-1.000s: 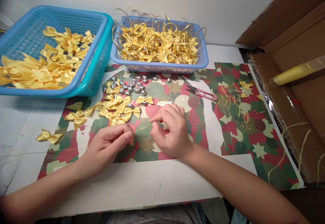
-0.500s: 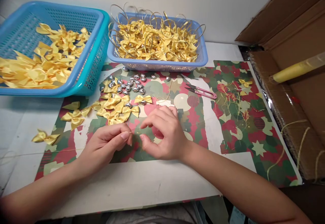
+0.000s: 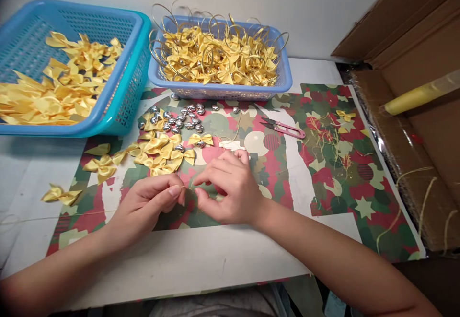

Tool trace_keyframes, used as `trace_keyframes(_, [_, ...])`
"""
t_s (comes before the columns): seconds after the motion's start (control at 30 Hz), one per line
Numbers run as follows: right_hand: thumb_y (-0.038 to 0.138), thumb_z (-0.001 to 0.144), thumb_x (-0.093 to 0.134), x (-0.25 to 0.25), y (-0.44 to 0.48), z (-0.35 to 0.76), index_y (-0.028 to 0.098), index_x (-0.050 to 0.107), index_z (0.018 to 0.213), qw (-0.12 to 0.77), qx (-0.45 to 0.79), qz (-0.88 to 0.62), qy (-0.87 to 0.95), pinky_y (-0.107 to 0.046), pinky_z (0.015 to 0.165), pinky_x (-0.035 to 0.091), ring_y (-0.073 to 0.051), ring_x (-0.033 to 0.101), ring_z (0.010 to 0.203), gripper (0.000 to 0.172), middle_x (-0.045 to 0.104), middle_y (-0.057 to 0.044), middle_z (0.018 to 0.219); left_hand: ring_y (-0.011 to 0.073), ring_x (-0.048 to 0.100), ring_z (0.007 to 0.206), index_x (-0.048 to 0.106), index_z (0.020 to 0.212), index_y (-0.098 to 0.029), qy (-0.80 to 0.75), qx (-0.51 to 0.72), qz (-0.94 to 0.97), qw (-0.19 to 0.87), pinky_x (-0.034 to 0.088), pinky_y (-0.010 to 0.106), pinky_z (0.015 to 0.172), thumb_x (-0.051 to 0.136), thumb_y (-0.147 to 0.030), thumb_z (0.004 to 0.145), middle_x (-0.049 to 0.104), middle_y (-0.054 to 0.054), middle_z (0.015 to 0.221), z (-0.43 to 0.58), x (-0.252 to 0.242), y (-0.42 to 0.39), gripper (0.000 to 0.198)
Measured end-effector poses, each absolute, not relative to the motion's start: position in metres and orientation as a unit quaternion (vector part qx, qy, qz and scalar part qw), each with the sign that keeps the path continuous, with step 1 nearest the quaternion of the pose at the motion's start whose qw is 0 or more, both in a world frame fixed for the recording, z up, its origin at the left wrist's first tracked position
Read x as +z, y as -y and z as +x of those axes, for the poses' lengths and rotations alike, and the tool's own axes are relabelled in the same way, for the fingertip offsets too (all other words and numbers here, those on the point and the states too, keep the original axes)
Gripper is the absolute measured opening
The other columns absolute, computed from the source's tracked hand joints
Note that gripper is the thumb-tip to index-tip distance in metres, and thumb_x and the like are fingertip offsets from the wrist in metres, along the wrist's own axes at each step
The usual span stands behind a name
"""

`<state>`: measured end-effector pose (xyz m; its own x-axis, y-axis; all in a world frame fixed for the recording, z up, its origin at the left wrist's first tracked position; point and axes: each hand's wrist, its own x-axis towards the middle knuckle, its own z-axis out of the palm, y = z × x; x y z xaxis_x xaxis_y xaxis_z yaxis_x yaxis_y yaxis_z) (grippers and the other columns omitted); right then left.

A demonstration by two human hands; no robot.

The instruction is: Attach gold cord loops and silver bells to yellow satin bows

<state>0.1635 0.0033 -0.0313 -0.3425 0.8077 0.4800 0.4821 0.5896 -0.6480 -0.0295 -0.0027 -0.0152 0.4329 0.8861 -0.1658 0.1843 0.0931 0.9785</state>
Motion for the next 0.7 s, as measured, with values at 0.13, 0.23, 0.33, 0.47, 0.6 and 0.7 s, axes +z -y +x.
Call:
trace_keyframes(0.13, [0.019, 0.080, 0.060, -0.0319, -0.0037, 0.1622, 0.021, 0.064, 0.073, 0.407, 0.188, -0.399, 0.800, -0.037, 0.074, 0.029, -0.015, 0.056, 0.065, 0.009, 0.067, 0.003, 0.065, 0.0084, 0.034, 0.047, 0.057, 0.065, -0.018, -0.439, 0.294, 0.605, 0.595, 0.032, 0.020, 0.047, 0.048, -0.026, 0.093, 0.040, -0.007, 0.052, -0.0286, -0.0143, 0.0022, 0.030])
trace_keyframes(0.23, [0.018, 0.081, 0.060, -0.0328, -0.0036, 0.1604, 0.021, 0.064, 0.071, 0.416, 0.177, -0.395, 0.800, -0.037, 0.073, 0.028, -0.014, 0.056, 0.064, 0.011, 0.066, 0.003, 0.065, 0.0081, 0.036, 0.048, 0.058, 0.066, -0.018, -0.440, 0.281, 0.602, 0.605, 0.031, 0.020, 0.047, 0.047, -0.025, 0.093, 0.043, -0.007, 0.053, -0.0281, -0.0144, 0.0024, 0.030])
trace_keyframes(0.33, [0.017, 0.082, 0.060, -0.0337, -0.0034, 0.1588, 0.021, 0.064, 0.071, 0.419, 0.171, -0.392, 0.801, -0.037, 0.073, 0.027, -0.013, 0.055, 0.065, 0.011, 0.066, 0.003, 0.065, 0.0078, 0.038, 0.049, 0.057, 0.067, -0.018, -0.433, 0.272, 0.595, 0.620, 0.032, 0.020, 0.048, 0.046, -0.025, 0.094, 0.050, -0.006, 0.056, -0.0278, -0.0146, 0.0026, 0.031])
trace_keyframes(0.47, [0.016, 0.081, 0.059, -0.0348, -0.0035, 0.1577, 0.020, 0.060, 0.071, 0.424, 0.170, -0.388, 0.800, -0.036, 0.073, 0.027, -0.013, 0.053, 0.063, 0.011, 0.065, 0.004, 0.064, 0.0076, 0.037, 0.050, 0.057, 0.065, -0.017, -0.426, 0.275, 0.599, 0.620, 0.032, 0.020, 0.049, 0.047, -0.025, 0.094, 0.047, -0.006, 0.056, -0.0281, -0.0154, 0.0028, 0.031])
trace_keyframes(0.6, [0.014, 0.079, 0.058, -0.0350, -0.0039, 0.1581, 0.020, 0.055, 0.070, 0.428, 0.200, -0.384, 0.794, -0.036, 0.073, 0.028, -0.013, 0.051, 0.063, 0.011, 0.062, 0.005, 0.064, 0.0079, 0.033, 0.050, 0.057, 0.067, -0.017, -0.425, 0.291, 0.562, 0.647, 0.030, 0.020, 0.048, 0.047, -0.029, 0.095, 0.042, -0.007, 0.056, -0.0308, -0.0195, 0.0039, 0.032])
trace_keyframes(0.7, [0.015, 0.080, 0.056, -0.0351, -0.0047, 0.1589, 0.020, 0.053, 0.072, 0.424, 0.256, -0.379, 0.782, -0.035, 0.073, 0.030, -0.013, 0.050, 0.065, 0.010, 0.060, 0.004, 0.065, 0.0078, 0.032, 0.051, 0.056, 0.071, -0.017, -0.427, 0.304, 0.527, 0.669, 0.029, 0.020, 0.047, 0.051, -0.034, 0.093, 0.044, -0.006, 0.061, -0.0319, -0.0220, 0.0037, 0.028])
